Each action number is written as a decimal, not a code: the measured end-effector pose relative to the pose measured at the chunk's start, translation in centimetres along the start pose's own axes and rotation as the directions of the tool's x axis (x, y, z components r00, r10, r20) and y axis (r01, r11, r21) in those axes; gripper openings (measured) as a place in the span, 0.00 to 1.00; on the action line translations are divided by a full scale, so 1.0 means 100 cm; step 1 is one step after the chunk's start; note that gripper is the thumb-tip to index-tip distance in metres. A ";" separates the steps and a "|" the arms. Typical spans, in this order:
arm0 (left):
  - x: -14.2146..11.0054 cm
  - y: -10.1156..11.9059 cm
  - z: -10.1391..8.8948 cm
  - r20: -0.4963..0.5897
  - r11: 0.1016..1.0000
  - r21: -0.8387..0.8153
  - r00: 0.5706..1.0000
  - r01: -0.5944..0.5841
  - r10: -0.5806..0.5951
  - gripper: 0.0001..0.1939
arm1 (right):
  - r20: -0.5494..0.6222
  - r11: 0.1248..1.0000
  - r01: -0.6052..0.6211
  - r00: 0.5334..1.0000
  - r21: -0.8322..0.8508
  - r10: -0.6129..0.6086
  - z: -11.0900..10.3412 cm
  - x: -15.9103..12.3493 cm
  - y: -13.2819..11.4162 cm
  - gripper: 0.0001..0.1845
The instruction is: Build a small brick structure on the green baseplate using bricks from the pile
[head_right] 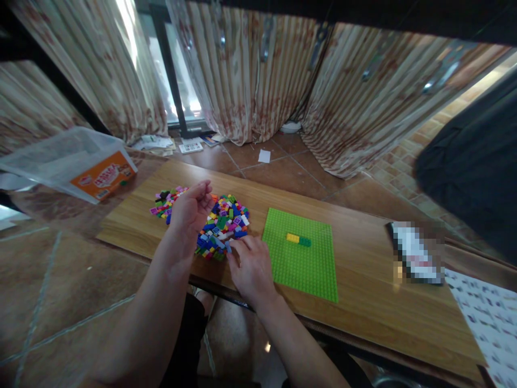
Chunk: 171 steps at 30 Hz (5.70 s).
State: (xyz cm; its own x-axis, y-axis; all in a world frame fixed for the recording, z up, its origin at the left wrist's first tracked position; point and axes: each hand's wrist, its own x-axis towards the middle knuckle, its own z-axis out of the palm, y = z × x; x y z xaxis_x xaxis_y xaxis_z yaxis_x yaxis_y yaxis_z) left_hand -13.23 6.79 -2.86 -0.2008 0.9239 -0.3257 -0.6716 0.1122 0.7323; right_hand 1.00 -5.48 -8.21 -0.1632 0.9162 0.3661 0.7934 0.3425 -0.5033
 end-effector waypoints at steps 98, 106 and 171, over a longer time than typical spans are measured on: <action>-0.050 -0.111 0.043 0.757 0.056 0.630 0.596 -0.774 -0.269 0.19 | -0.154 0.915 -0.387 0.917 -0.114 0.368 -0.094 -0.013 0.130 0.17; -0.050 -0.108 0.044 0.753 -0.007 0.614 0.588 -0.790 -0.297 0.17 | -0.143 0.899 -0.417 0.906 -0.134 0.399 -0.099 -0.013 0.134 0.17; -0.048 -0.099 0.038 0.810 -0.028 0.437 0.407 -0.899 -0.422 0.43 | 0.275 0.914 -0.398 0.872 -0.085 0.405 -0.118 -0.022 0.127 0.38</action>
State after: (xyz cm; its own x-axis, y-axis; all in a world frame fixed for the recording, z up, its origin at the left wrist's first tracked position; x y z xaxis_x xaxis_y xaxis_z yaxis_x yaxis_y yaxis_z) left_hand -2.93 2.62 -6.27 0.7794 0.6250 0.0434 0.5108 -0.6740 0.5337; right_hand 18.32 -5.60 -6.13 0.0175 0.9948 -0.1003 0.8396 -0.0691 -0.5388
